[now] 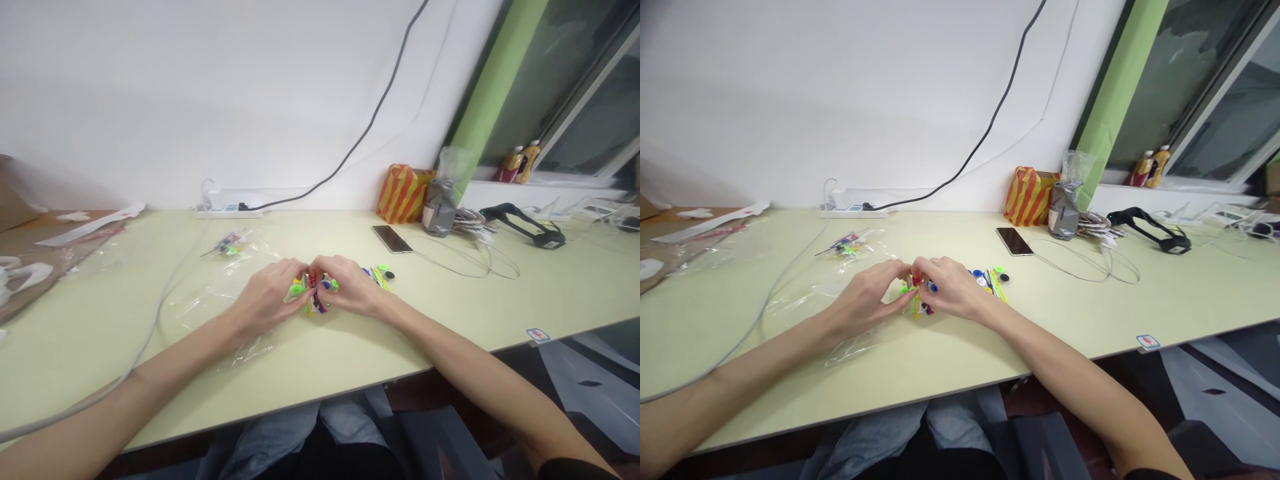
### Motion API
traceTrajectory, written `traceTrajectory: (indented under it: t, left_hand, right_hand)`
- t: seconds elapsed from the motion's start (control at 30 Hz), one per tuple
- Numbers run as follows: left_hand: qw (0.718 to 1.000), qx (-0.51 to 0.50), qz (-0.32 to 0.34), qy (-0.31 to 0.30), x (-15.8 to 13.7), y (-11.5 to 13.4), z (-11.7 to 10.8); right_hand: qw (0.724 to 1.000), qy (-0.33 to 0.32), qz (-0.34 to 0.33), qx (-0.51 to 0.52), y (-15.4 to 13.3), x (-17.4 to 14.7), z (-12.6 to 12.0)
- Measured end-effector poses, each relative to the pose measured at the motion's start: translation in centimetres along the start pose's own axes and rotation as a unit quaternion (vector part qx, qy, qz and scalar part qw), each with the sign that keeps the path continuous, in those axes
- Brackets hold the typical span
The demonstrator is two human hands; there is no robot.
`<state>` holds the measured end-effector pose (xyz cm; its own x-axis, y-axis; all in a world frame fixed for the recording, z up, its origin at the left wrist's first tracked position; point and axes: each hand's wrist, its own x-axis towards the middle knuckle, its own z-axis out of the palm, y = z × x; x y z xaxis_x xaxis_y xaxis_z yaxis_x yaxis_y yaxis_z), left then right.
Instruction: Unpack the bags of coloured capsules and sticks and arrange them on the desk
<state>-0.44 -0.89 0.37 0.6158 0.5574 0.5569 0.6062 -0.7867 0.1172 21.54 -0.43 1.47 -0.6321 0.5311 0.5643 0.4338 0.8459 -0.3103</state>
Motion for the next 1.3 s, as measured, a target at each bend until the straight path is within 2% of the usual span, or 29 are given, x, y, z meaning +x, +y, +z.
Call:
traceTrajectory:
  t: [0.23, 0.47, 0.6, 1.0, 1.3]
  left_hand:
    - [1.0, 0.002, -0.009, 0.014, 0.15, 0.36, -0.24]
    - [0.998, -0.029, -0.039, 0.041, 0.11, 0.19, -0.04]
    - [0.997, -0.042, -0.046, 0.039, 0.09, 0.22, 0.05]
    - [0.998, -0.026, -0.037, 0.033, -0.12, -0.29, 0.22]
    - [0.999, -0.021, -0.026, 0.007, 0.06, 0.14, -0.19]
  right_hand:
    - [0.999, 0.011, 0.015, 0.044, -0.06, -0.15, 0.67]
    - [0.995, 0.073, -0.017, 0.071, 0.23, -0.09, 0.81]
    - [0.99, 0.088, -0.04, 0.101, 0.17, -0.03, 0.63]
    - [0.99, 0.059, -0.028, 0.122, 0.01, 0.06, 0.3]
    - [0.987, 0.043, -0.006, 0.155, -0.06, -0.1, 0.45]
